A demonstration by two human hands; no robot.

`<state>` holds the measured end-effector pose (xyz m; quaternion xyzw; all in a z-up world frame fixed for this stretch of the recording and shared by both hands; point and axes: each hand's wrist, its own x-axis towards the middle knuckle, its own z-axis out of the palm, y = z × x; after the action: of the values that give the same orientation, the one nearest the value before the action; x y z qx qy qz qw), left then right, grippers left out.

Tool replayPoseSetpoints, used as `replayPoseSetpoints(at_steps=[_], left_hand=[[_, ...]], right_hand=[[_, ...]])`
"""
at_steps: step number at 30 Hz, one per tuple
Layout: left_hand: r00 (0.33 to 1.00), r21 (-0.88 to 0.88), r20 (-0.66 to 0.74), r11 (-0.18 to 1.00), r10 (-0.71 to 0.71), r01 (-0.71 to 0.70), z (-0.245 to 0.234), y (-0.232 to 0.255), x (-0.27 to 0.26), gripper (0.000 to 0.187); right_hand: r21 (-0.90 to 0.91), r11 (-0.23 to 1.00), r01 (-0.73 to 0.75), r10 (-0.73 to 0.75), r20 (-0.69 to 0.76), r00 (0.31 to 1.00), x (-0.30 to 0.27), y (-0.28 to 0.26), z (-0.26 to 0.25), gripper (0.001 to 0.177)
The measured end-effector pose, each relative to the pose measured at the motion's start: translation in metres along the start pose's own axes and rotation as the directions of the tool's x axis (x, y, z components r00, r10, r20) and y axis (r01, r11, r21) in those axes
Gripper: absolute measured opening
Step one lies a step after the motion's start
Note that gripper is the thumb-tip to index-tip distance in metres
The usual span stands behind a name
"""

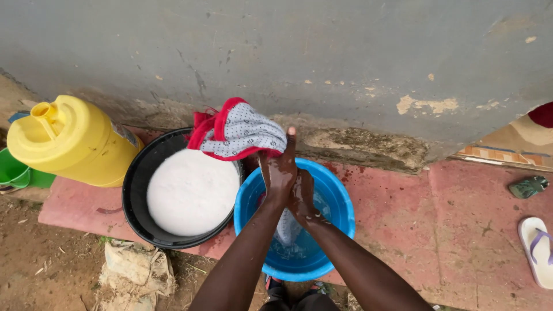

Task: Hand-washing clothes in a bucket of soapy water.

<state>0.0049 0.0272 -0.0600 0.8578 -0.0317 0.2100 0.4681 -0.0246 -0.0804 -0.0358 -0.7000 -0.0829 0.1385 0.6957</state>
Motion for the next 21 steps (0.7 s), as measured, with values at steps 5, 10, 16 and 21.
replayPoseSetpoints(at_steps=[5,10,16,21], left_hand=[[0.977,-0.403,-0.061,0.901,-0.202,0.161,-0.034,0.042,0.015,0.061],[0.879,-0.473,0.473,0.858,0.057,0.199,-0.084,0.056,0.040,0.083],[0.691,-0.741,0.650,0.469,0.318,0.481,-0.010,-0.103,0.011,0.073],[0.715,-0.713,0.604,0.640,0.352,0.286,0.001,-0.103,0.013,0.059]], right_hand=[[0.007,0.998,0.057,-0.056,-0.057,0.997,0.000,-0.018,0.012,0.041],[0.006,0.994,0.112,-0.111,-0.099,0.989,0.002,-0.039,0.024,0.034],[0.260,0.955,0.142,-0.144,-0.012,0.989,-0.009,-0.097,0.010,0.030],[0.346,0.929,0.131,-0.164,0.068,0.984,-0.009,-0.145,0.001,0.031]])
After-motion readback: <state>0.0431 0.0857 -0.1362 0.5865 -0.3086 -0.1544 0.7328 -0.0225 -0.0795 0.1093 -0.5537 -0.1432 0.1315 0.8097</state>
